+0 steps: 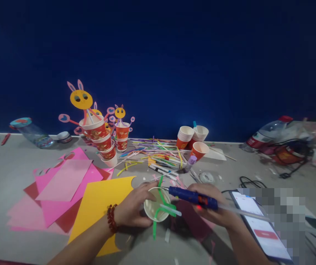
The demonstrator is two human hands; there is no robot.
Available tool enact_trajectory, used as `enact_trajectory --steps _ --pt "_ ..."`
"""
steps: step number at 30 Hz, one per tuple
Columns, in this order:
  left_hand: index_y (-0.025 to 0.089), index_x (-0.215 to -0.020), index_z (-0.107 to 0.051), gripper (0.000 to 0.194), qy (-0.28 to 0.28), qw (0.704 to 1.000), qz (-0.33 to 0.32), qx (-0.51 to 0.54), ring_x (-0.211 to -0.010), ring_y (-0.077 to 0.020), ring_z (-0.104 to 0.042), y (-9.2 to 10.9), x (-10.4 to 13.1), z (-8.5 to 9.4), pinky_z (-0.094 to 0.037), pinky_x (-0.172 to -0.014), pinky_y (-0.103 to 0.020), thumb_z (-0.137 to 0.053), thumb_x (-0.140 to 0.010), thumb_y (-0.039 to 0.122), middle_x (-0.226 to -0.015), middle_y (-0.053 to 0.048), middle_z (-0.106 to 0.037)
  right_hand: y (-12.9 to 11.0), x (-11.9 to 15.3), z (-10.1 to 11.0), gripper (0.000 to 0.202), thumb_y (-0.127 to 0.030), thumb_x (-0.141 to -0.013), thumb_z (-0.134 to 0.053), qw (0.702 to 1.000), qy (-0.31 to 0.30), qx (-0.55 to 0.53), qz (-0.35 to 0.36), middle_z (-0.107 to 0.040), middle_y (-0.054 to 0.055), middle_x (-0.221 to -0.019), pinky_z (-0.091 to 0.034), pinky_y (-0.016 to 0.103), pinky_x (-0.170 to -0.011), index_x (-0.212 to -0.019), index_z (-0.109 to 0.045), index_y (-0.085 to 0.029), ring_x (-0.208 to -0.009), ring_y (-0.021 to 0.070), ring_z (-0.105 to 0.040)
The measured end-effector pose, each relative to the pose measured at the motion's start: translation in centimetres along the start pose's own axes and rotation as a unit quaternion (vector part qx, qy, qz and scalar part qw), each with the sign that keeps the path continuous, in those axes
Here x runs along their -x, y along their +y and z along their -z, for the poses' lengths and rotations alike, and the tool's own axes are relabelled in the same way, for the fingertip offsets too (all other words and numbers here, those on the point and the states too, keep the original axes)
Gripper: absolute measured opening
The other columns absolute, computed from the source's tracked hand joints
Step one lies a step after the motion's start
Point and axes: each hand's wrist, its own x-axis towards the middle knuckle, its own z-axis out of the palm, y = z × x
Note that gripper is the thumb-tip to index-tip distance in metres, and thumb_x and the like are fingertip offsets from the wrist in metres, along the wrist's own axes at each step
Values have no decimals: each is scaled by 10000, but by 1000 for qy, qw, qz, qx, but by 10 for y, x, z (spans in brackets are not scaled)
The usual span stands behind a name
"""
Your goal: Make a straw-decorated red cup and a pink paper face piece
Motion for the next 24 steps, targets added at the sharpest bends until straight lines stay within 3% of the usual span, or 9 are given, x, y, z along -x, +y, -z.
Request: enact_trajectory --steps 6,24 --pt "249 -1194 -546 572 -14 1000 -1 -28 -1409 -359 -466 -1 1 0 -376 -1140 -481 -832 -702 314 -1514 -188 -492 4 2 0 473 -634 -968 -436 1000 -16 1 -8 -637 47 -691 -409 277 -566 -834 -585 -206 -583 177 -579" --pt "253 -1148 -535 494 -37 998 -13 -41 -1407 -337 -470 3 -4 4 -360 -1150 -458 -784 -724 303 -1521 -175 -483 6 0 -1 542 -688 -959 -398 999 -36 6 -20 -554 6 -624 -334 265 -536 -742 -521 -206 -540 150 -490"
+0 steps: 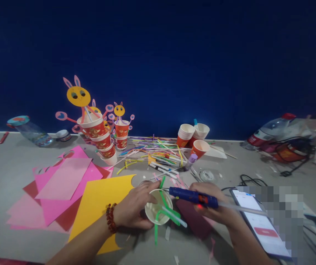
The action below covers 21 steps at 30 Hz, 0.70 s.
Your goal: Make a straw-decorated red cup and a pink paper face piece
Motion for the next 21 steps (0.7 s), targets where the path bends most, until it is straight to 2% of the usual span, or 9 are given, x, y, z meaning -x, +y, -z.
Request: enact_trajectory --steps 13,21 --pt "257 -1078 -594 430 4 999 17 32 -1381 -351 -496 5 -5 2 -388 -1127 -466 -795 -698 250 -1463 -143 -549 4 2 -1 570 -703 -956 -375 1000 -1 8 -2 -541 7 -610 -324 272 -528 -710 -510 -206 -529 150 -483" --pt "259 -1123 -538 445 -3 1000 4 2 -1397 -344 -479 2 -2 1 -398 -1115 -479 -765 -741 289 -1462 -154 -539 3 1 -1 552 -691 -963 -381 1000 9 7 9 -550 7 -620 -328 272 -532 -726 -515 -212 -531 155 -494"
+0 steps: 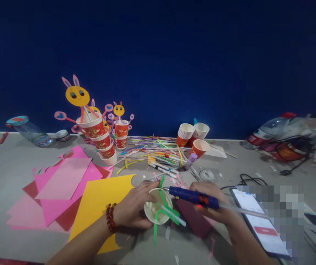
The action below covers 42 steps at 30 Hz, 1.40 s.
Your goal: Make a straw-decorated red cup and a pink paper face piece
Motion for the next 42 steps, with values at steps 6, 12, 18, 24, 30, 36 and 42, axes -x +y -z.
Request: enact_trajectory --steps 6,12,18,24,30,36,42 --pt "264 -1162 -519 522 28 999 -7 13 -1393 -346 -484 -1 1 -1 -415 -1099 -448 -788 -714 242 -1468 -155 -538 0 -1 0 550 -693 -958 -396 1000 1 -10 1 -573 13 -633 -345 270 -539 -745 -538 -206 -542 155 -511" --pt "255 -1197 -471 530 45 999 -25 9 -1392 -328 -486 -2 3 -3 -447 -1076 -461 -765 -756 269 -1474 -177 -521 1 0 -2 582 -725 -942 -390 1000 11 -10 -8 -605 30 -636 -368 278 -542 -762 -573 -203 -544 167 -540" --pt "258 -1264 -459 609 70 997 0 23 -1410 -338 -468 -8 10 -6 -457 -1086 -478 -774 -743 235 -1498 -185 -492 2 6 7 482 -649 -901 -551 993 38 -111 -33 -677 61 -666 -460 318 -558 -741 -662 -209 -581 206 -620" --pt "254 -1266 -462 642 97 994 27 45 -1394 -362 -482 -12 14 -7 -468 -1062 -491 -776 -711 181 -1469 -199 -508 12 16 6 253 -439 -829 -714 922 223 -285 -136 -671 28 -585 -320 248 -302 -713 -689 -216 -354 138 -485" --pt "273 -1275 -474 601 107 990 33 82 -1387 -353 -477 -8 12 -6 -466 -1049 -517 -726 -747 138 -1471 -175 -489 26 -2 19 107 -276 -700 -711 795 499 -318 -137 -681 20 -649 -356 231 -370 -695 -652 -187 -394 110 -505" --pt "278 -1263 -483 569 129 985 44 106 -1392 -347 -470 -10 13 -9 -456 -1055 -525 -707 -770 103 -1483 -161 -473 77 1 72 215 -399 -868 -590 797 548 -74 -241 -706 47 -844 -398 233 -455 -845 -614 -186 -505 121 -560" --pt "287 -1236 -511 520 142 981 73 109 -1391 -357 -472 -9 16 -11 -442 -1061 -537 -745 -789 161 -1457 -154 -514 136 4 120 296 -344 -949 -491 811 268 315 -413 -700 186 -1009 -490 341 -687 -1109 -617 -128 -904 307 -681"
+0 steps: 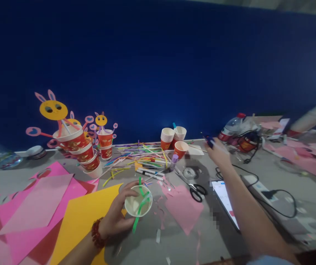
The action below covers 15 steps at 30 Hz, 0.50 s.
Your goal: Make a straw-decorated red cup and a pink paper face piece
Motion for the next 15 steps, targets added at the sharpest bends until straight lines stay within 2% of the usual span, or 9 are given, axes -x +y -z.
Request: enact_trajectory --steps 2,5,10,15 --pt "281 -1211 -533 477 21 1000 10 4 -1375 -373 -487 0 1 -1 -452 -1046 -546 -763 -798 223 -1438 -162 -534 8 -9 -8 276 -258 -924 -549 997 -39 57 19 -667 224 -1128 -493 368 -746 -1149 -614 -112 -1002 338 -663" --pt "267 -1183 -562 455 55 998 21 6 -1337 -391 -523 -1 0 -2 -469 -1024 -557 -791 -792 310 -1400 -172 -567 18 -13 -24 232 -160 -890 -627 985 -110 127 30 -651 238 -1149 -514 401 -788 -1108 -648 -83 -1018 341 -664" --pt "287 -1180 -560 451 48 999 18 6 -1330 -374 -534 -2 -2 -2 -467 -1037 -567 -791 -795 317 -1386 -148 -578 37 -20 -44 275 -294 -958 -664 963 -204 168 48 -655 109 -1196 -561 444 -889 -1179 -642 -133 -1025 241 -663" --pt "274 -1191 -526 483 44 999 -3 -9 -1323 -369 -537 -2 -3 -3 -473 -1028 -572 -794 -792 320 -1382 -159 -568 52 -35 -47 315 -295 -947 -683 956 -255 116 91 -647 116 -1226 -558 445 -914 -1213 -633 -135 -1061 250 -657"
